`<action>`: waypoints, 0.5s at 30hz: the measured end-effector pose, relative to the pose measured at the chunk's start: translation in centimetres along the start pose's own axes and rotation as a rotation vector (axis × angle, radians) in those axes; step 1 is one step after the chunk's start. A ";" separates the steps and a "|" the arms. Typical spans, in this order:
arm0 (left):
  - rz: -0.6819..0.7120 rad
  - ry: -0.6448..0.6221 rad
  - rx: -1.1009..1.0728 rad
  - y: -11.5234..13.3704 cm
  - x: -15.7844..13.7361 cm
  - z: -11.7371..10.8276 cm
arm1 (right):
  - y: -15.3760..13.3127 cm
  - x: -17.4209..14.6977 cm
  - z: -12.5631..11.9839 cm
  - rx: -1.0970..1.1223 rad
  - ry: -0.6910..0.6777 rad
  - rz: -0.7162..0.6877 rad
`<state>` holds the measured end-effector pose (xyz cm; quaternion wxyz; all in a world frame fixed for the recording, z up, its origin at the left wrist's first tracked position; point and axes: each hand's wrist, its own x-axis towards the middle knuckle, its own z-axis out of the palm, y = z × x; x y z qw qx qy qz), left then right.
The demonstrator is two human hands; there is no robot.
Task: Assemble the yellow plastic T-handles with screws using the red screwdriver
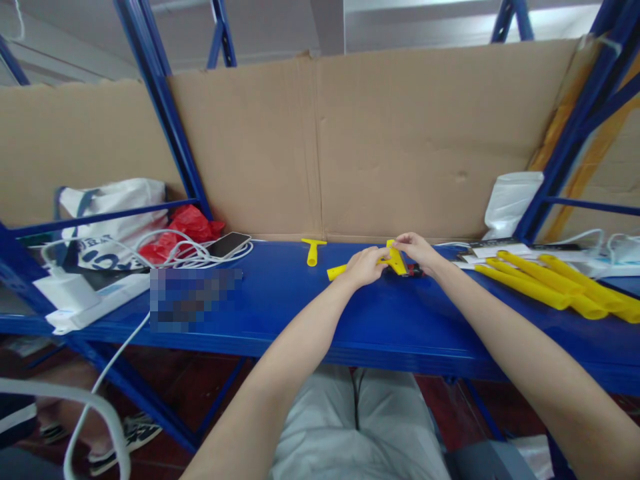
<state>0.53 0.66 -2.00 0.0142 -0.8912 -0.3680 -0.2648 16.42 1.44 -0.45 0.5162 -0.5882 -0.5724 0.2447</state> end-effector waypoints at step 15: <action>-0.110 0.006 0.015 -0.1 -0.3 -0.6 | -0.3 -0.3 -1.1 -0.112 -0.253 0.050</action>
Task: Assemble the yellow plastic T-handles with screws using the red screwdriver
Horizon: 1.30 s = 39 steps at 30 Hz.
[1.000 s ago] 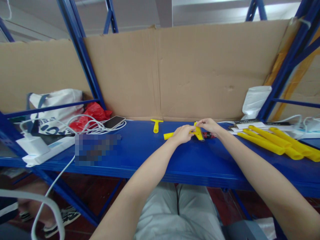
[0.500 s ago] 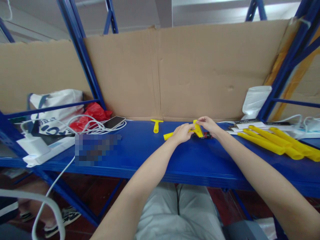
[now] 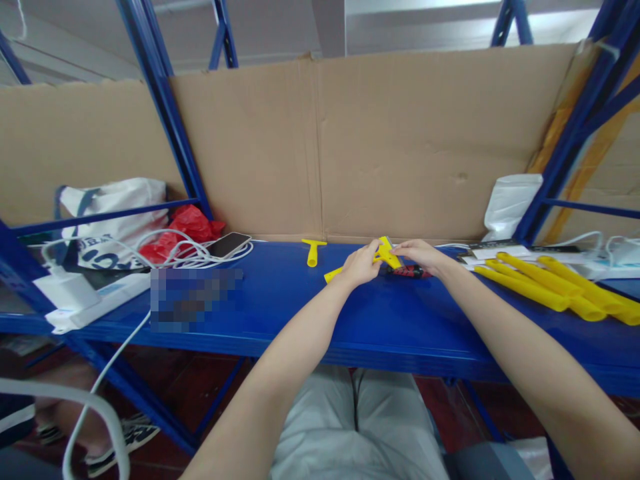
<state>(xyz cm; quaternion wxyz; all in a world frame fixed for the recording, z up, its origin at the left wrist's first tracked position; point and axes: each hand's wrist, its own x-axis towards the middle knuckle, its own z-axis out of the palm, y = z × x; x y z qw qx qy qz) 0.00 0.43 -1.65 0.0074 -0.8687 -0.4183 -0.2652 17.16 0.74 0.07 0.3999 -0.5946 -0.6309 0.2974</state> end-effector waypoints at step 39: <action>-0.039 -0.200 0.199 0.9 -0.2 -0.3 | 4.1 1.6 -5.7 -0.783 0.280 -0.024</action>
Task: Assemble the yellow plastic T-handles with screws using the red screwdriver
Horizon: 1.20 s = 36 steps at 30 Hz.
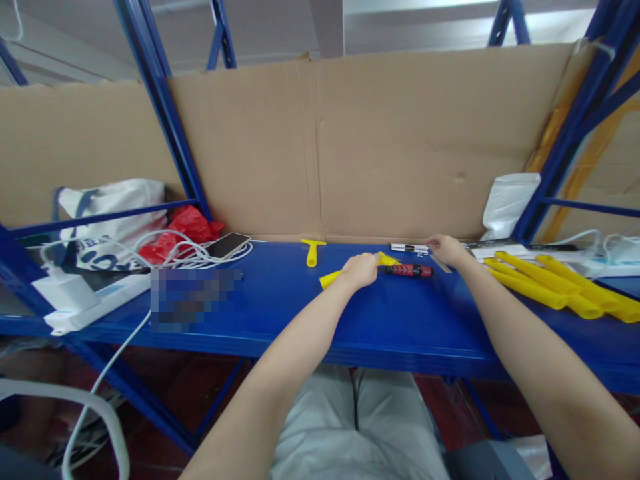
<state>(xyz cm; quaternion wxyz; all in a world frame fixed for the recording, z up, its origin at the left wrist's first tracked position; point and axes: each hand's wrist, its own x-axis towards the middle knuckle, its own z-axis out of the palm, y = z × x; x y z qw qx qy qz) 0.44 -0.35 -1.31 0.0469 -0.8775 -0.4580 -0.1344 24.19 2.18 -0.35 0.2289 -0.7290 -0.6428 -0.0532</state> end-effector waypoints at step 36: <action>-0.005 -0.010 -0.078 -0.2 0.1 0.1 | 0.2 -0.6 2.3 -0.343 -0.118 0.025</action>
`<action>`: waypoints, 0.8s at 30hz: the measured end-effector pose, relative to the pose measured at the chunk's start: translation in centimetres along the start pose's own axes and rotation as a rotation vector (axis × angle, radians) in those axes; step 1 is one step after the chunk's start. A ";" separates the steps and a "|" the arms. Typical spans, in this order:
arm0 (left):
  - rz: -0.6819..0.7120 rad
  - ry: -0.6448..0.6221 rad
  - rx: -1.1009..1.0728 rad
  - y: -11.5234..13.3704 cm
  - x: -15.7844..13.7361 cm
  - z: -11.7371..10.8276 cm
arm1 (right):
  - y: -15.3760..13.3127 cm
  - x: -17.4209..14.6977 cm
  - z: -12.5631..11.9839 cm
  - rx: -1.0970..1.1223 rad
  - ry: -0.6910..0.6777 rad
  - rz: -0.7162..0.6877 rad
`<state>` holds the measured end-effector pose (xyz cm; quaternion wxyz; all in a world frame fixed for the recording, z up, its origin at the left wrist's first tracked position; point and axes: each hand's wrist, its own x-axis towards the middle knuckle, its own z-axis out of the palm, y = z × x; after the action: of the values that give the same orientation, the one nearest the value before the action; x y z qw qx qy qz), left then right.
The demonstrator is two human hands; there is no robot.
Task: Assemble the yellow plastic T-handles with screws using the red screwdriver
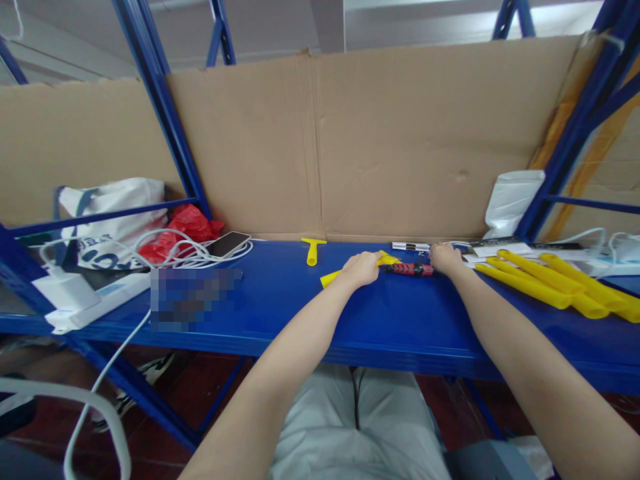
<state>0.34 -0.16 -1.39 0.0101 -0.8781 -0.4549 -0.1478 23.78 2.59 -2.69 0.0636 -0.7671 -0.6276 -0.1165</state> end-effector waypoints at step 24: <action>-0.204 0.153 -1.104 0.4 0.3 -2.8 | -3.7 0.5 -2.5 0.449 0.452 -0.301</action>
<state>0.16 -0.57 1.48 -0.4321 -0.6914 -0.3908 -0.4272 19.97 3.20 -0.37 0.3503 -0.5878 -0.7136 -0.1503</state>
